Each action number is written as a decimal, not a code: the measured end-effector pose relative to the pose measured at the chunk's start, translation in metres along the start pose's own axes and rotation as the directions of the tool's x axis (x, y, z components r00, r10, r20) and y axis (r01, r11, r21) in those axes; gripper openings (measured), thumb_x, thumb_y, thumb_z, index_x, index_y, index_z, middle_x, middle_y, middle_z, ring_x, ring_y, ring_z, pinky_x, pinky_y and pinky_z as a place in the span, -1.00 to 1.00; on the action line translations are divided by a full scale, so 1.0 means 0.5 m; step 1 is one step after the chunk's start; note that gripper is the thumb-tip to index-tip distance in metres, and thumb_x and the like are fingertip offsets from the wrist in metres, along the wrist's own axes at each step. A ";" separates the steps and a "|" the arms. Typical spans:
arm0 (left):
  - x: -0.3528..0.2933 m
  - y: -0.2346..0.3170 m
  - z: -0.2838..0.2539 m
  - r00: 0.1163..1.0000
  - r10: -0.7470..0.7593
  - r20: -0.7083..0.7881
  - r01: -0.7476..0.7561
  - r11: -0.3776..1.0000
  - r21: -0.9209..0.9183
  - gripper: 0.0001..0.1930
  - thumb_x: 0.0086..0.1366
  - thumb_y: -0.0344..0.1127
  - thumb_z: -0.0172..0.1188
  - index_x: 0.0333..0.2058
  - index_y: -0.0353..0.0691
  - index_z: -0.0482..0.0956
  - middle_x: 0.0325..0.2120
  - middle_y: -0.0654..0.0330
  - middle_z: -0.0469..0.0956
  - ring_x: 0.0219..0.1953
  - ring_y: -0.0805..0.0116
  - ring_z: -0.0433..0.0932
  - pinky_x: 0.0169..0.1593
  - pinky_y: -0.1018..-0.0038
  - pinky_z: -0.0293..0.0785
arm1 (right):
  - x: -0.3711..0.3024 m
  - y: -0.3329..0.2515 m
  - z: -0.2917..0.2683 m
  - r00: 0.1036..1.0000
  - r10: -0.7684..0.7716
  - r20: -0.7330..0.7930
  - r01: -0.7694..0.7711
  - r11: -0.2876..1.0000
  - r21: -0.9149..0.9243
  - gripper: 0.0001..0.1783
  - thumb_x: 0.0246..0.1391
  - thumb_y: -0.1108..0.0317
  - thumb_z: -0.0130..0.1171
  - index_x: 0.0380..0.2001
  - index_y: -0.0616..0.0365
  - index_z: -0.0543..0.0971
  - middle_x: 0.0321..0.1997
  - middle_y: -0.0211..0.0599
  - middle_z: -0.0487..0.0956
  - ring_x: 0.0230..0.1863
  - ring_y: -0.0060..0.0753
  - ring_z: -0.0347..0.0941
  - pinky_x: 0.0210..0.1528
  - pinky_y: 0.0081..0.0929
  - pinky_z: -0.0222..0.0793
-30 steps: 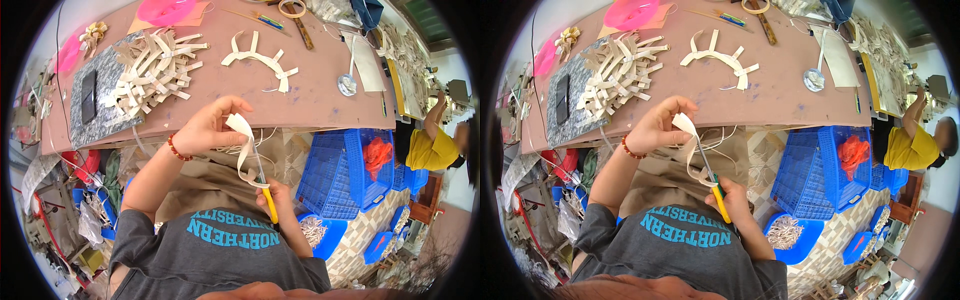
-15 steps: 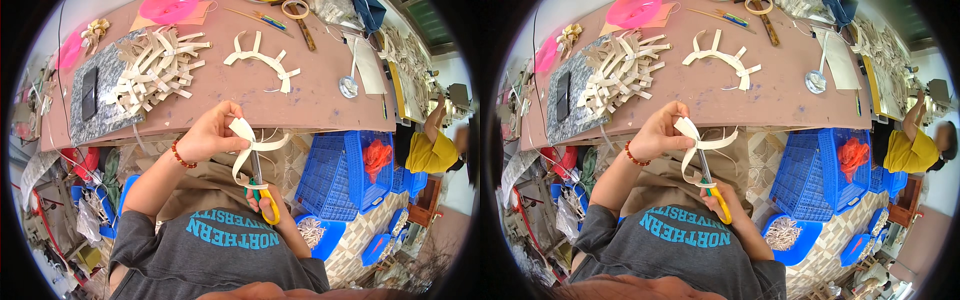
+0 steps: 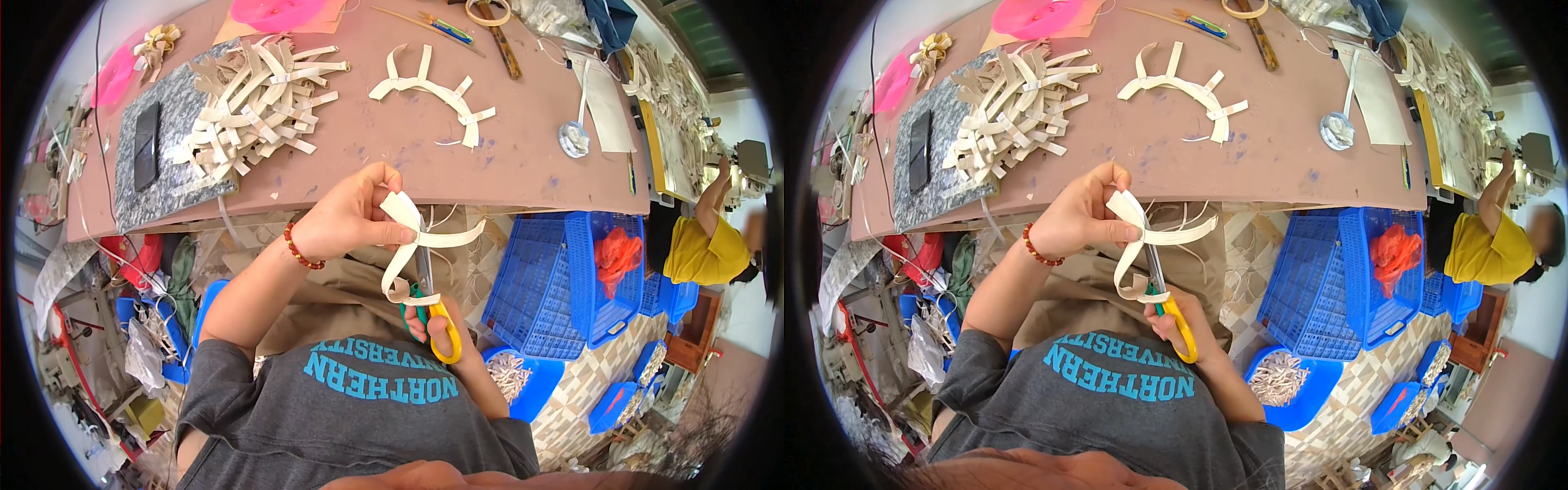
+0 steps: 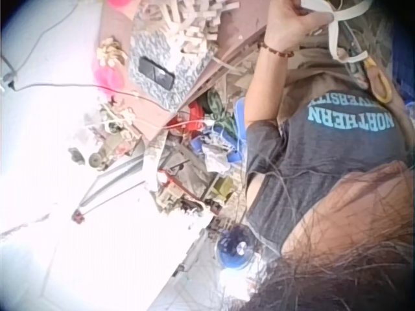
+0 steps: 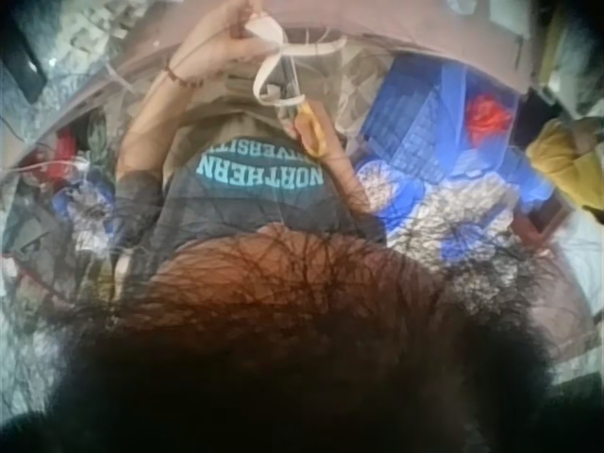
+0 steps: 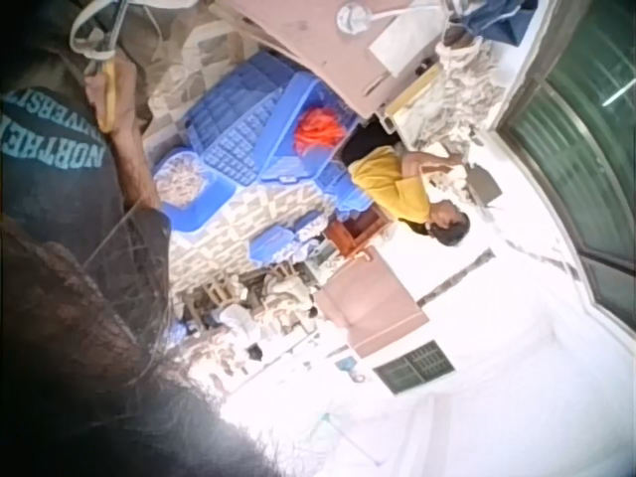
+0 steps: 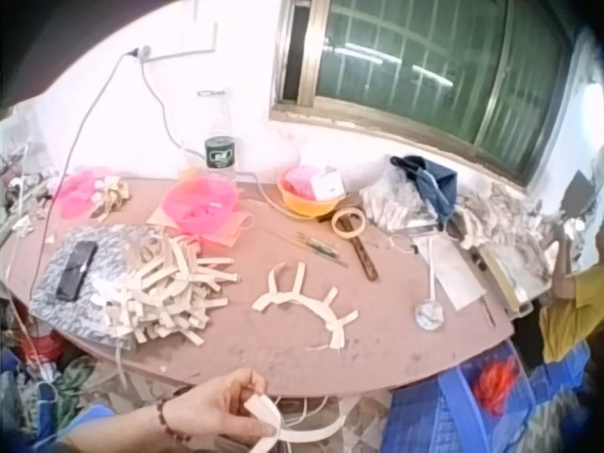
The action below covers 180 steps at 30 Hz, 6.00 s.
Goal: The person uses yellow-handled scissors to cut a long strip of white fabric into smaller, uniform segments. The person holds the fabric strip in their left hand and cuts it repeatedly with the scissors in their right hand, dropping the cut pieces onto a pile on the table.
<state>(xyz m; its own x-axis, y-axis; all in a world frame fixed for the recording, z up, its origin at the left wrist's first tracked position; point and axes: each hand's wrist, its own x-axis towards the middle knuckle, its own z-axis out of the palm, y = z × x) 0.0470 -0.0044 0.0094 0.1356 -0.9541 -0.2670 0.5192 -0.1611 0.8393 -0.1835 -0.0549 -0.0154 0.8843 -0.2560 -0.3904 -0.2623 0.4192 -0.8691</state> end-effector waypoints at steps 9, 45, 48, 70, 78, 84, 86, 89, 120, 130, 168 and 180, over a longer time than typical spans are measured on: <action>-0.001 0.014 -0.012 0.997 -0.010 0.080 0.006 0.998 0.057 -0.58 0.01 -0.58 0.27 -0.26 -0.18 0.19 -0.38 0.18 0.52 -0.32 0.51 0.51 -0.28 0.61 0.45 | -0.010 0.016 -0.021 0.999 0.013 0.050 -0.018 0.995 0.098 -0.33 -0.14 -0.29 0.15 -0.49 0.21 0.38 -0.66 -0.53 0.31 -0.71 -0.78 0.16 -0.67 -0.78 0.04; 0.014 0.009 -0.031 0.919 -0.202 0.340 0.192 0.979 0.063 -0.55 -0.03 -0.63 0.27 -0.25 -0.18 0.21 -0.43 0.27 0.50 -0.40 0.57 0.49 -0.33 0.64 0.43 | -0.018 0.011 -0.014 0.999 0.012 -0.046 -0.009 0.998 0.055 -0.35 -0.06 -0.29 0.06 -0.50 0.20 0.38 -0.68 -0.51 0.30 -0.71 -0.70 0.18 -0.67 -0.70 0.07; 0.006 -0.012 -0.041 0.951 -0.012 0.309 0.146 0.898 -0.415 -0.59 0.05 -0.56 0.23 -0.19 -0.18 0.23 -0.45 0.29 0.44 -0.46 0.58 0.41 -0.38 0.62 0.39 | -0.020 0.035 -0.019 0.986 -0.049 -0.162 0.077 0.983 0.170 -0.27 -0.13 -0.38 0.04 -0.48 0.22 0.38 -0.70 -0.50 0.26 -0.72 -0.69 0.16 -0.68 -0.70 0.06; -0.051 0.299 -0.351 0.482 0.850 -0.212 0.167 0.149 0.975 -0.60 0.11 -0.39 0.18 -0.06 -0.30 0.35 -0.23 0.11 0.50 -0.17 0.30 0.49 -0.19 0.48 0.44 | 0.004 0.048 -0.033 0.959 -0.072 -0.272 0.099 0.991 0.085 -0.26 -0.09 -0.39 -0.04 -0.40 0.22 0.36 -0.67 -0.46 0.27 -0.71 -0.65 0.18 -0.69 -0.69 0.09; 0.239 0.098 -0.099 0.910 0.414 0.005 0.093 -0.216 0.972 -0.83 0.02 -0.48 0.03 -0.38 -0.19 0.54 -0.40 0.12 0.55 -0.38 0.10 0.53 -0.31 0.31 0.44 | 0.000 0.057 -0.030 0.973 -0.081 -0.218 0.109 0.987 0.118 -0.60 0.11 0.01 0.05 -0.40 0.19 0.39 -0.62 -0.49 0.32 -0.68 -0.72 0.21 -0.64 -0.73 0.16; 0.350 0.008 -0.047 0.870 0.485 0.083 0.046 -0.247 0.968 -0.80 0.10 -0.39 -0.01 -0.30 -0.04 0.54 -0.45 0.13 0.56 -0.44 0.18 0.56 -0.40 0.29 0.47 | -0.017 0.063 -0.041 0.959 -0.062 -0.277 0.092 0.991 0.093 -0.73 0.15 0.17 0.01 -0.41 0.19 0.39 -0.62 -0.50 0.32 -0.69 -0.72 0.22 -0.64 -0.72 0.18; 0.364 0.023 -0.047 0.923 0.381 0.048 0.077 -0.308 0.948 -0.81 0.10 -0.40 0.00 -0.32 -0.04 0.55 -0.46 0.16 0.56 -0.46 0.20 0.56 -0.41 0.29 0.47 | -0.019 0.071 -0.049 0.957 -0.056 -0.286 0.090 0.990 0.109 -0.72 0.15 0.17 0.00 -0.41 0.19 0.38 -0.62 -0.49 0.32 -0.70 -0.71 0.22 -0.65 -0.72 0.18; 0.347 0.024 -0.072 0.803 0.541 0.249 -0.093 -0.299 0.950 -0.86 0.09 -0.35 0.06 -0.36 -0.04 0.56 -0.55 0.21 0.52 -0.50 0.23 0.54 -0.45 0.35 0.45 | -0.012 0.064 -0.053 0.948 -0.052 -0.313 0.097 0.987 0.129 -0.69 0.15 0.13 0.00 -0.41 0.19 0.38 -0.64 -0.49 0.31 -0.70 -0.70 0.22 -0.66 -0.71 0.16; -0.017 -0.074 -0.087 0.862 0.195 -0.467 -0.182 0.981 0.074 -0.55 0.07 -0.53 0.22 -0.04 -0.30 0.31 -0.39 0.30 0.49 -0.39 0.55 0.47 -0.31 0.59 0.44 | 0.030 -0.160 -0.215 0.992 0.102 0.076 0.060 0.151 -0.987 -0.56 -0.21 -0.04 0.26 -0.56 0.15 0.47 -0.63 -0.16 0.47 -0.57 -0.14 0.44 -0.51 -0.32 0.31; 0.019 -0.062 0.027 0.954 0.100 -0.284 -0.202 0.911 -0.359 -0.81 0.22 -0.49 0.07 -0.16 -0.27 0.45 -0.32 0.25 0.52 -0.37 0.55 0.48 -0.27 0.60 0.46 | 0.009 0.056 -0.075 0.994 -0.090 -0.065 0.099 0.983 0.156 -0.27 -0.04 -0.34 -0.04 -0.24 0.21 0.36 -0.45 -0.48 0.33 -0.47 -0.64 0.22 -0.42 -0.64 0.18; -0.001 -0.060 0.054 0.936 0.217 -0.276 -0.296 0.910 -0.291 -0.84 0.15 -0.49 0.18 -0.25 -0.28 0.51 -0.40 0.28 0.53 -0.38 0.57 0.47 -0.29 0.61 0.42 | 0.011 -0.010 -0.005 0.999 -0.047 0.026 0.042 0.983 0.176 -0.22 -0.22 -0.42 0.10 -0.44 0.20 0.33 -0.57 -0.54 0.24 -0.64 -0.75 0.10 -0.64 -0.75 0.02; -0.007 -0.042 0.034 0.977 0.164 -0.135 -0.187 0.964 -0.189 -0.82 0.13 -0.47 0.20 -0.25 -0.29 0.51 -0.43 0.29 0.53 -0.41 0.58 0.47 -0.34 0.64 0.41 | 0.002 -0.013 -0.013 0.999 -0.051 0.009 0.049 0.986 0.159 -0.31 -0.14 -0.33 0.12 -0.46 0.20 0.37 -0.62 -0.53 0.25 -0.66 -0.75 0.12 -0.65 -0.75 0.01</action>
<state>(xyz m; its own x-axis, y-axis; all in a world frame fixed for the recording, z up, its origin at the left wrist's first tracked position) 0.0214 -0.0018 0.0007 0.3309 -0.9248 -0.1875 0.6344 0.0710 0.7697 -0.1833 -0.0638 -0.0123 0.8999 -0.2692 -0.3432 -0.1542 0.5397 -0.8276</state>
